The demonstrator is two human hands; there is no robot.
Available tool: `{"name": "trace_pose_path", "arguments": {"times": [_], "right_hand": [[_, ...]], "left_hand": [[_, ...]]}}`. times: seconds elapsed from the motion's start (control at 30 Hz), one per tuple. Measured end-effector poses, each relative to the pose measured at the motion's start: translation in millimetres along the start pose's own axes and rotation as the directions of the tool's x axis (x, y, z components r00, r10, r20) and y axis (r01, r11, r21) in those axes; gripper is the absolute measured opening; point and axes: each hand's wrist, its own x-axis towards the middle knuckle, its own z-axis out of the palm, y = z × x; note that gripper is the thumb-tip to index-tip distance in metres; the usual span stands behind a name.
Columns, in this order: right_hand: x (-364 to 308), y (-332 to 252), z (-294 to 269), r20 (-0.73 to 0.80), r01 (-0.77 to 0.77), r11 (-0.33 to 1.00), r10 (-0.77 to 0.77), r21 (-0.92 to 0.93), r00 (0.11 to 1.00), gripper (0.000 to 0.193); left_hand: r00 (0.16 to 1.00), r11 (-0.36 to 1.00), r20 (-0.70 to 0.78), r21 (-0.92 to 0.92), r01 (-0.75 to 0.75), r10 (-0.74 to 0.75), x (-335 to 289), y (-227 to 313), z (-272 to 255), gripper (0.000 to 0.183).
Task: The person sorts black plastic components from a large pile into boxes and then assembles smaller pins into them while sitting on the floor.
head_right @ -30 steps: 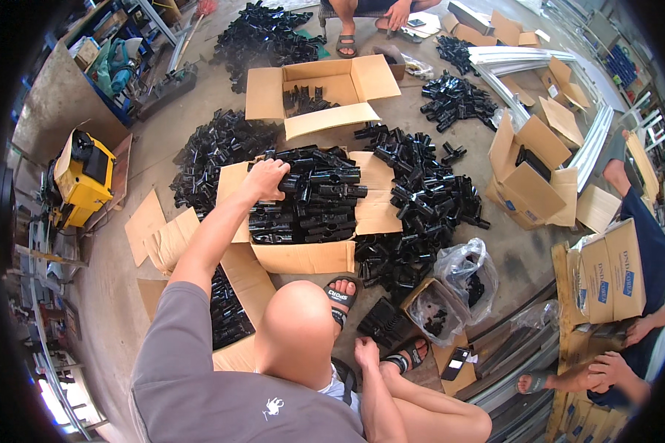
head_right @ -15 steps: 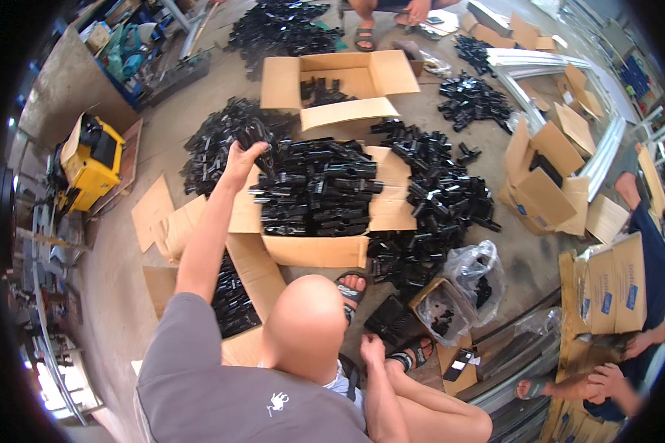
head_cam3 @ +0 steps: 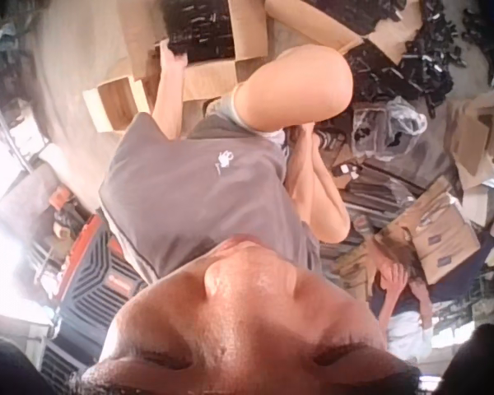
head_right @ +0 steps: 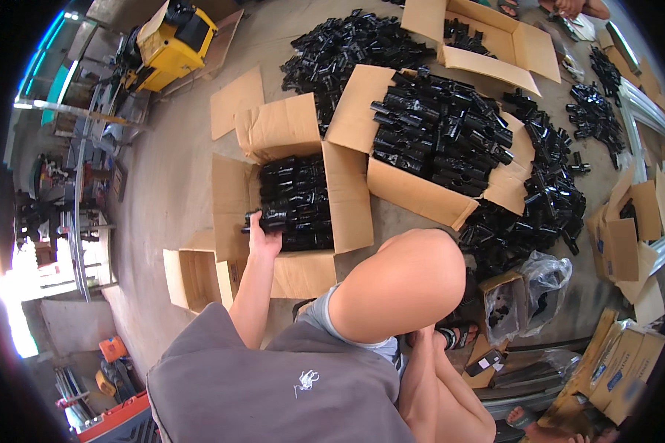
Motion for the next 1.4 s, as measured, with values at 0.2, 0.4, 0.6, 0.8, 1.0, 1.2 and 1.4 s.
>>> {"name": "trace_pose_path", "arguments": {"times": [0.2,0.4,0.6,0.8,1.0,1.2,1.4], "right_hand": [[-6.6,16.0,2.0,-0.021,-0.014,1.000,0.013,-0.020,1.000,0.045],[-19.9,2.4,17.6,-0.030,-0.029,0.999,0.028,-0.037,0.999,0.046],[-16.2,3.3,16.9,-0.038,-0.029,0.999,0.028,-0.014,0.999,0.046],[-17.4,2.6,9.8,-0.028,-0.025,0.999,0.025,-0.021,0.999,0.047],[-19.1,-1.5,13.8,-0.019,-0.011,1.000,0.011,0.001,1.000,0.047],[-16.7,4.2,18.3,-0.032,0.001,0.999,0.000,0.040,0.999,0.047],[-0.6,30.1,25.4,-0.091,0.063,0.988,-0.051,0.140,0.995,0.048]], "left_hand": [[0.958,0.984,-0.255,0.087,0.154,-0.128,27.6,3.1,-42.5,0.032],[0.940,0.977,-0.324,0.146,0.156,-0.102,77.3,0.9,-36.8,0.046],[0.961,0.816,-0.276,0.558,0.154,0.007,91.6,25.5,-35.7,0.052],[0.805,-0.619,0.513,0.746,-0.247,0.297,-0.6,36.4,16.7,0.060],[0.616,-0.768,0.780,0.327,-0.551,-0.110,70.9,42.2,8.1,0.046],[0.792,-0.874,0.608,0.350,-0.336,-0.061,51.5,44.3,23.2,0.030],[0.664,-0.840,0.748,0.355,-0.410,-0.008,49.9,37.5,32.8,0.020]]}}
